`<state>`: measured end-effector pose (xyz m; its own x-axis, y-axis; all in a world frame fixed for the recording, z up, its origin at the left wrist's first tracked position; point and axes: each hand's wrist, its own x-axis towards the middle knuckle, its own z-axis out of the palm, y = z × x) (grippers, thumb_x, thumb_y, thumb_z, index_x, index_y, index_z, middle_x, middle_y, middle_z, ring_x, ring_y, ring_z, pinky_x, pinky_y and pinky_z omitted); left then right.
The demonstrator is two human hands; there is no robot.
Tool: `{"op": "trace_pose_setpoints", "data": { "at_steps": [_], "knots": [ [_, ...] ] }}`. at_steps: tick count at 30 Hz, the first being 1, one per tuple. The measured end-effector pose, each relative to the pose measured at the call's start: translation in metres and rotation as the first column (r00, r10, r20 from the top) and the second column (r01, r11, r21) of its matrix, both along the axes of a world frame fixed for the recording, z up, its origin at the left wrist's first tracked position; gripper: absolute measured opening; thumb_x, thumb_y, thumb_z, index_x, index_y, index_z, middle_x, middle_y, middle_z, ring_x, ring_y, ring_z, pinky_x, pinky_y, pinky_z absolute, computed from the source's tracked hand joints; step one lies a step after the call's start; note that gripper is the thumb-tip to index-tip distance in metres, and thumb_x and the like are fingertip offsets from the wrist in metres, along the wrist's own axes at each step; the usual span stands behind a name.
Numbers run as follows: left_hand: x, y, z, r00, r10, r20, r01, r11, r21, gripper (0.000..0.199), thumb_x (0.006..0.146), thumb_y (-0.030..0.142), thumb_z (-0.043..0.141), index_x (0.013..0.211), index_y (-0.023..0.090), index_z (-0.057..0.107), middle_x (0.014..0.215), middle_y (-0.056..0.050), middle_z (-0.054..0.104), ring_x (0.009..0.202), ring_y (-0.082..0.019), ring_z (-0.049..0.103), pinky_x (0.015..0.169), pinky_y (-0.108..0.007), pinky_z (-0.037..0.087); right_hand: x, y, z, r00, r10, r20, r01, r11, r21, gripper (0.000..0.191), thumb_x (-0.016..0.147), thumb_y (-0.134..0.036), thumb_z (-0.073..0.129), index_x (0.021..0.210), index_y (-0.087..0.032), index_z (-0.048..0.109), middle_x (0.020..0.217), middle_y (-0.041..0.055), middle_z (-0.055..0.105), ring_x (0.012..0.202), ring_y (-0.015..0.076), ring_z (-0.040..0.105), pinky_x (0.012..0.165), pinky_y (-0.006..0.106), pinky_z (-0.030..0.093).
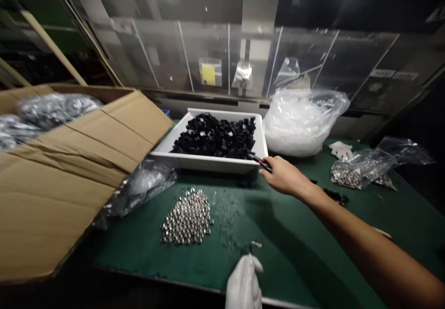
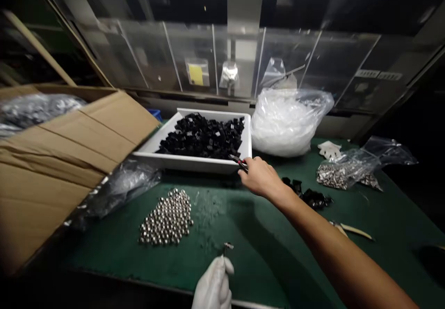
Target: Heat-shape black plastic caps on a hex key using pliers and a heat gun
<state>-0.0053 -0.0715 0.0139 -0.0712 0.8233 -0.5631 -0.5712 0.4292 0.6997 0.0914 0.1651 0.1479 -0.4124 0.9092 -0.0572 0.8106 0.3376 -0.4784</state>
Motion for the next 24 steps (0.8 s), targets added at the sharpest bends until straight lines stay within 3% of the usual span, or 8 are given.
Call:
{"op": "trace_pose_setpoints", "data": {
  "at_steps": [2,5,8,12,16,20,24],
  "knots": [
    [0.005,-0.005,0.002,1.000,-0.021,-0.022,0.020,1.000,-0.019,0.059,0.080,0.080,0.056,0.084,0.022,0.052,0.053,0.013,0.014,0.044,-0.004,0.007,0.040,-0.016,0.005,0.037,-0.029,-0.017,0.998,0.053,-0.036,-0.056,0.993,-0.108,0.033,0.099,-0.037,0.061,0.127,-0.020,0.065,0.121,0.0098,0.067,0.109,0.0273,0.063,0.096,0.043,0.051],
    [0.011,-0.010,0.011,0.997,-0.079,0.013,0.079,0.996,-0.048,0.050,0.088,0.072,0.055,0.087,0.022,0.051,0.058,0.012,0.014,0.048,-0.004,0.006,0.041,-0.015,0.007,0.092,-0.079,-0.034,0.989,0.080,-0.122,-0.114,0.949,-0.296,0.040,0.098,-0.045,0.060,0.133,-0.026,0.064,0.127,0.0042,0.067,0.108,0.0256,0.065,0.091,0.035,0.054],
    [0.017,-0.008,0.018,0.981,-0.161,0.106,0.169,0.983,-0.071,0.043,0.093,0.065,0.052,0.089,0.022,0.052,0.057,0.012,0.017,0.045,-0.004,0.009,0.039,-0.015,0.011,0.129,-0.124,-0.051,0.953,-0.052,-0.297,-0.094,0.885,-0.457,0.041,0.097,-0.049,0.062,0.130,-0.024,0.066,0.121,0.0040,0.070,0.108,0.0265,0.065,0.089,0.034,0.055],
    [0.034,-0.003,0.024,0.955,-0.230,0.185,0.256,0.958,-0.130,0.040,0.096,0.062,0.049,0.089,0.023,0.050,0.054,0.013,0.016,0.043,-0.004,0.006,0.038,-0.015,0.009,0.143,-0.164,-0.074,0.784,-0.342,-0.517,0.028,0.853,-0.522,0.027,0.096,-0.041,0.066,0.114,-0.021,0.064,0.098,0.0014,0.069,0.092,0.0194,0.065,0.082,0.027,0.054],
    [0.057,0.000,0.029,0.952,-0.267,0.151,0.290,0.944,-0.158,0.042,0.093,0.064,0.053,0.089,0.023,0.051,0.054,0.013,0.016,0.043,-0.004,0.005,0.038,-0.015,0.009,0.146,-0.184,-0.086,0.682,-0.377,-0.627,0.087,0.892,-0.443,0.025,0.094,-0.033,0.071,0.115,-0.025,0.059,0.104,-0.0003,0.068,0.089,0.0152,0.064,0.083,0.024,0.053],
    [0.073,0.000,0.031,0.966,-0.258,-0.012,0.250,0.945,-0.210,0.046,0.091,0.068,0.054,0.088,0.022,0.054,0.053,0.013,0.015,0.044,-0.004,0.008,0.039,-0.015,0.010,0.163,-0.198,-0.091,0.736,-0.377,-0.563,0.085,0.876,-0.475,0.025,0.103,-0.036,0.058,0.127,-0.031,0.055,0.116,0.0001,0.066,0.108,0.0178,0.064,0.097,0.029,0.050],
    [0.078,-0.001,0.037,0.960,-0.262,-0.100,0.229,0.939,-0.255,0.045,0.090,0.065,0.058,0.086,0.021,0.055,0.053,0.012,0.017,0.046,-0.005,0.011,0.041,-0.014,0.012,0.188,-0.203,-0.091,0.883,-0.223,-0.413,0.040,0.913,-0.407,0.037,0.103,-0.037,0.056,0.139,-0.040,0.047,0.138,-0.0013,0.055,0.128,0.0204,0.053,0.108,0.034,0.044]
  ]
}}
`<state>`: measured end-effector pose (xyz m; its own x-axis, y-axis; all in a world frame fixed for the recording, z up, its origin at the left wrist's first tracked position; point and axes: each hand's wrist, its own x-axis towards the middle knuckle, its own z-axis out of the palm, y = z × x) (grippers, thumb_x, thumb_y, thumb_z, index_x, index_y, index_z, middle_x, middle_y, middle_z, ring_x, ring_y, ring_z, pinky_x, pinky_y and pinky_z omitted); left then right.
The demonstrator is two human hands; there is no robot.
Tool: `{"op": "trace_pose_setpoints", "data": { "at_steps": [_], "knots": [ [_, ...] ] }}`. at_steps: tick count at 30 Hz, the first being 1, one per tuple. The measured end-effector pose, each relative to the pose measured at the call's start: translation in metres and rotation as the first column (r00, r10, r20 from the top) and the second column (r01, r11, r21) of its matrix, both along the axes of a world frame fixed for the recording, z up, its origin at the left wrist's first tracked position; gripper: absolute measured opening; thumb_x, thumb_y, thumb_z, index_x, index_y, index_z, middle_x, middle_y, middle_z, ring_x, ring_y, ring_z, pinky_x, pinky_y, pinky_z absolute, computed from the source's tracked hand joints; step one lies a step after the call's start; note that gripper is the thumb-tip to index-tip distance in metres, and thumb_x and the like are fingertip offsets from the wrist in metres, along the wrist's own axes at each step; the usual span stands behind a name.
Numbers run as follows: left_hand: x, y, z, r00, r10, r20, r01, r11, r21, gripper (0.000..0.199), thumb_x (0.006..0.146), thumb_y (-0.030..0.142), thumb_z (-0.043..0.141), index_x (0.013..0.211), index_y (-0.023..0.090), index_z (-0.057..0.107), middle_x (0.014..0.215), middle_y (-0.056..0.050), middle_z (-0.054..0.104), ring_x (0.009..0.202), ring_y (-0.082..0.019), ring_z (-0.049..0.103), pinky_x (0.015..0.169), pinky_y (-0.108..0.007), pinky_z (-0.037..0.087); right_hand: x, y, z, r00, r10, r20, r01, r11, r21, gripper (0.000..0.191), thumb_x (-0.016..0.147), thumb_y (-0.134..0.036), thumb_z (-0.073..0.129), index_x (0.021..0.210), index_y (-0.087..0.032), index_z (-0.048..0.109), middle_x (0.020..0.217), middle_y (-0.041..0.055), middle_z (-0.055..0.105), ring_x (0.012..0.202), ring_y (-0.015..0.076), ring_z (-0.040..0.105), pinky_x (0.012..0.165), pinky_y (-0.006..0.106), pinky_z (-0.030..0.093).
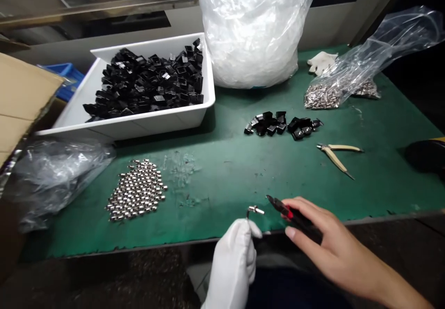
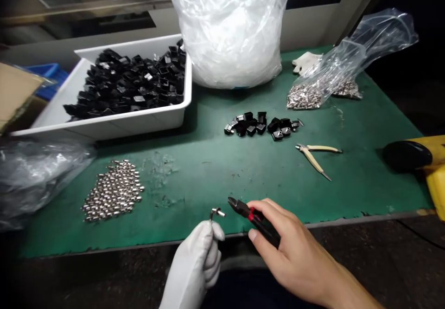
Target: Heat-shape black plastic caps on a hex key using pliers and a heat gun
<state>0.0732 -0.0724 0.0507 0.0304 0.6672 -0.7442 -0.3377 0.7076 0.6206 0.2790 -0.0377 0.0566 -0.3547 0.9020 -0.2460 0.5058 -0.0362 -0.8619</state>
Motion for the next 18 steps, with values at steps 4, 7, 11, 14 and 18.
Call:
{"op": "trace_pose_setpoints", "data": {
  "at_steps": [4,7,11,14,18],
  "knots": [
    [0.001,0.000,0.008,0.992,0.022,0.126,-0.020,1.000,-0.016,0.043,0.090,0.063,0.060,0.085,0.021,0.055,0.054,0.012,0.016,0.045,-0.004,0.008,0.040,-0.014,0.012,0.009,0.003,-0.001,0.984,0.137,0.116,-0.147,0.986,0.078,0.044,0.102,-0.025,0.049,0.144,-0.034,0.042,0.136,0.0033,0.053,0.125,0.0218,0.051,0.107,0.040,0.045],
    [0.001,0.000,0.013,0.964,0.109,0.242,-0.084,0.990,-0.113,0.039,0.089,0.060,0.062,0.086,0.022,0.055,0.055,0.012,0.017,0.045,-0.004,0.006,0.039,-0.013,0.012,0.005,0.002,-0.009,0.962,0.096,0.255,-0.164,0.951,0.263,0.050,0.098,-0.019,0.049,0.146,-0.026,0.041,0.136,0.0093,0.050,0.127,0.0268,0.047,0.108,0.049,0.042],
    [0.000,-0.002,0.015,0.929,0.208,0.306,-0.130,0.958,-0.256,0.037,0.083,0.057,0.070,0.087,0.023,0.056,0.055,0.012,0.020,0.042,-0.002,0.008,0.039,-0.011,0.017,-0.004,-0.002,-0.016,0.942,0.043,0.333,-0.192,0.883,0.428,0.056,0.093,-0.016,0.053,0.148,-0.018,0.042,0.136,0.0146,0.047,0.130,0.0310,0.043,0.114,0.056,0.034],
    [-0.001,-0.004,0.016,0.918,0.223,0.328,-0.125,0.947,-0.295,0.038,0.080,0.057,0.073,0.088,0.023,0.058,0.054,0.013,0.021,0.040,-0.001,0.009,0.038,-0.011,0.019,-0.008,-0.001,-0.014,0.931,0.029,0.363,-0.212,0.854,0.475,0.060,0.089,-0.014,0.055,0.148,-0.016,0.043,0.135,0.0149,0.048,0.131,0.0312,0.044,0.119,0.060,0.025],
    [-0.002,-0.007,0.016,0.899,0.231,0.372,-0.110,0.942,-0.317,0.038,0.080,0.055,0.075,0.088,0.023,0.057,0.055,0.013,0.021,0.041,-0.001,0.009,0.039,-0.010,0.018,-0.008,0.001,-0.009,0.920,0.044,0.388,-0.243,0.843,0.480,0.062,0.087,-0.012,0.055,0.147,-0.017,0.045,0.134,0.0143,0.049,0.132,0.0306,0.043,0.121,0.060,0.021]
  ]
}}
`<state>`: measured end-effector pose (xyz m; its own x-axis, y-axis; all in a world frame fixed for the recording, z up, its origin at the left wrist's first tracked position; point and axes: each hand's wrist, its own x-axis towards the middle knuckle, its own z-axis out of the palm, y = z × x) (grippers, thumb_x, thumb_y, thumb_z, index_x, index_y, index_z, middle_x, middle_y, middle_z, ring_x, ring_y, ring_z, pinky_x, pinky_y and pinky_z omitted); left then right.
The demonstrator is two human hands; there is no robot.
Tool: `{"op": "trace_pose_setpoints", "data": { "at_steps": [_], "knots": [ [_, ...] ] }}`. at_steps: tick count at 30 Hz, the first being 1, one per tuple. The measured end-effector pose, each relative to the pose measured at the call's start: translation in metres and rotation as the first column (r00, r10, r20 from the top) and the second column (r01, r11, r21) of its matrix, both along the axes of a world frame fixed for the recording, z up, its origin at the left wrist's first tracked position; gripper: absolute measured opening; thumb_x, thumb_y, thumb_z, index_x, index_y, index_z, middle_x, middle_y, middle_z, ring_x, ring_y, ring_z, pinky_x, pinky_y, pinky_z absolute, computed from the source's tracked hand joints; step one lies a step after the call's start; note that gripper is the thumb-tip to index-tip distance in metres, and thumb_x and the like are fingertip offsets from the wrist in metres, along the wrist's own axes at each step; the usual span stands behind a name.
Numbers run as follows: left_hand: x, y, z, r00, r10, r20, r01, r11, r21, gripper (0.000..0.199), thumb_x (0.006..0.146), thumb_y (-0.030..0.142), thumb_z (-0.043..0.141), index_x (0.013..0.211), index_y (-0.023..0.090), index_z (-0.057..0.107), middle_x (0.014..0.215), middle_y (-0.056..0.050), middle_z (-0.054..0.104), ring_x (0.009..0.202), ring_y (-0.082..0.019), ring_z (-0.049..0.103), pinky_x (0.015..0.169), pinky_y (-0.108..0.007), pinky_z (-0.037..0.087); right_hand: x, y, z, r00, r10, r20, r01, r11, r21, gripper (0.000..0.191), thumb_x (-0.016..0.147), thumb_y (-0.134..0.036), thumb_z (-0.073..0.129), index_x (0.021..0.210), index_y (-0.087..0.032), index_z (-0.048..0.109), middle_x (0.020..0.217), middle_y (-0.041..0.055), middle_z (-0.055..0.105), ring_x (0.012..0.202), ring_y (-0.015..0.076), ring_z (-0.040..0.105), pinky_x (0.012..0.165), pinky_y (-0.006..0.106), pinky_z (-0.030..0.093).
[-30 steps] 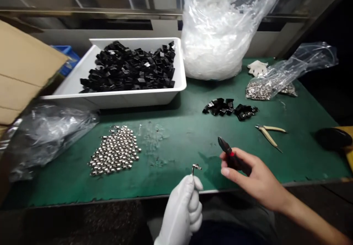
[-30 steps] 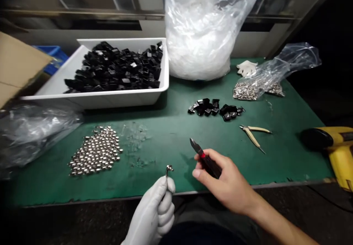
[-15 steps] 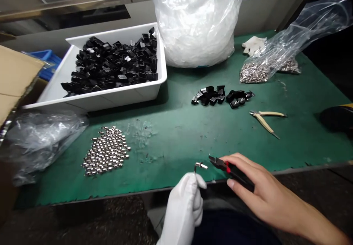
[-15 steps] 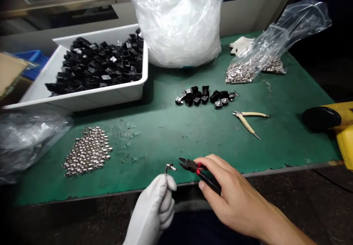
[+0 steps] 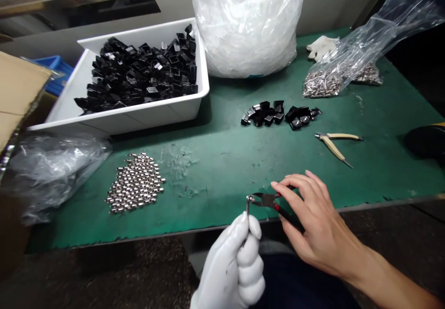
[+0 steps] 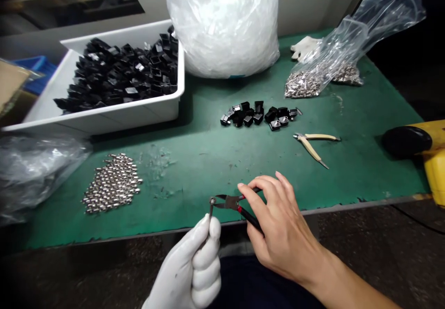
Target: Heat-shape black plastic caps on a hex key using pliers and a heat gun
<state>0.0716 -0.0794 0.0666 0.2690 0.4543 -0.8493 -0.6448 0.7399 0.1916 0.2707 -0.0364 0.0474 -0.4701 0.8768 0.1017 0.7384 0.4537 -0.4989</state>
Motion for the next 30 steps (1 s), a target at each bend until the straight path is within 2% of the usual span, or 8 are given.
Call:
{"op": "trace_pose_setpoints", "data": {
  "at_steps": [4,9,11,19,23,27,30],
  "knots": [
    [-0.001,-0.004,-0.004,0.999,-0.021,0.038,0.021,1.000,-0.007,0.036,0.085,0.056,0.070,0.090,0.024,0.056,0.057,0.013,0.020,0.041,-0.002,0.011,0.038,-0.011,0.017,0.001,0.000,0.000,1.000,0.021,-0.018,-0.020,1.000,0.020,0.061,0.086,-0.011,0.055,0.146,-0.015,0.046,0.132,0.0144,0.049,0.128,0.0307,0.045,0.120,0.061,0.021],
    [-0.003,-0.007,-0.005,0.999,-0.030,0.020,0.029,0.999,0.023,0.032,0.090,0.055,0.066,0.094,0.024,0.055,0.059,0.012,0.021,0.043,-0.002,0.012,0.039,-0.013,0.017,0.003,-0.003,-0.005,0.998,0.019,-0.060,-0.016,0.999,0.038,0.060,0.087,-0.011,0.056,0.146,-0.013,0.045,0.127,0.0161,0.051,0.120,0.0326,0.049,0.104,0.056,0.040],
    [-0.002,-0.006,-0.004,0.999,-0.030,0.023,0.029,0.999,0.037,0.031,0.091,0.054,0.064,0.093,0.024,0.055,0.058,0.012,0.019,0.044,-0.003,0.011,0.039,-0.013,0.016,0.003,-0.004,-0.006,0.998,0.011,-0.063,-0.008,0.999,0.033,0.058,0.088,-0.012,0.056,0.145,-0.012,0.046,0.126,0.0166,0.052,0.117,0.0329,0.049,0.098,0.053,0.043],
    [0.004,-0.005,-0.001,1.000,-0.015,0.015,0.014,0.998,0.062,0.031,0.092,0.055,0.062,0.093,0.025,0.053,0.057,0.012,0.016,0.045,-0.005,0.007,0.037,-0.014,0.013,-0.001,-0.011,-0.013,0.993,-0.050,-0.104,0.054,0.998,0.034,0.055,0.089,-0.012,0.055,0.144,-0.012,0.047,0.123,0.0159,0.053,0.113,0.0318,0.051,0.096,0.051,0.044],
    [0.008,-0.004,0.000,0.999,-0.035,-0.027,0.037,0.995,0.096,0.032,0.093,0.056,0.060,0.093,0.025,0.051,0.058,0.012,0.017,0.046,-0.005,0.007,0.038,-0.015,0.014,-0.003,-0.014,-0.017,0.988,-0.074,-0.137,0.071,0.997,-0.027,0.056,0.089,-0.012,0.054,0.145,-0.013,0.047,0.126,0.0151,0.051,0.114,0.0309,0.050,0.098,0.051,0.043],
    [0.009,-0.002,0.000,0.985,-0.091,-0.144,0.120,0.971,0.205,0.034,0.097,0.057,0.051,0.090,0.024,0.050,0.057,0.012,0.016,0.046,-0.006,0.007,0.039,-0.016,0.013,0.000,-0.016,-0.019,0.988,-0.082,-0.130,0.068,0.992,-0.105,0.057,0.091,-0.014,0.053,0.147,-0.015,0.045,0.131,0.0141,0.050,0.121,0.0304,0.048,0.104,0.050,0.040],
    [0.007,-0.002,-0.007,0.916,-0.139,-0.377,0.246,0.936,0.253,0.037,0.099,0.059,0.044,0.091,0.024,0.051,0.058,0.011,0.017,0.046,-0.007,0.011,0.041,-0.017,0.014,0.006,-0.016,-0.016,0.985,-0.106,-0.138,0.078,0.978,-0.194,0.056,0.093,-0.016,0.052,0.148,-0.020,0.043,0.133,0.0112,0.051,0.123,0.0281,0.048,0.105,0.047,0.041]
  ]
}}
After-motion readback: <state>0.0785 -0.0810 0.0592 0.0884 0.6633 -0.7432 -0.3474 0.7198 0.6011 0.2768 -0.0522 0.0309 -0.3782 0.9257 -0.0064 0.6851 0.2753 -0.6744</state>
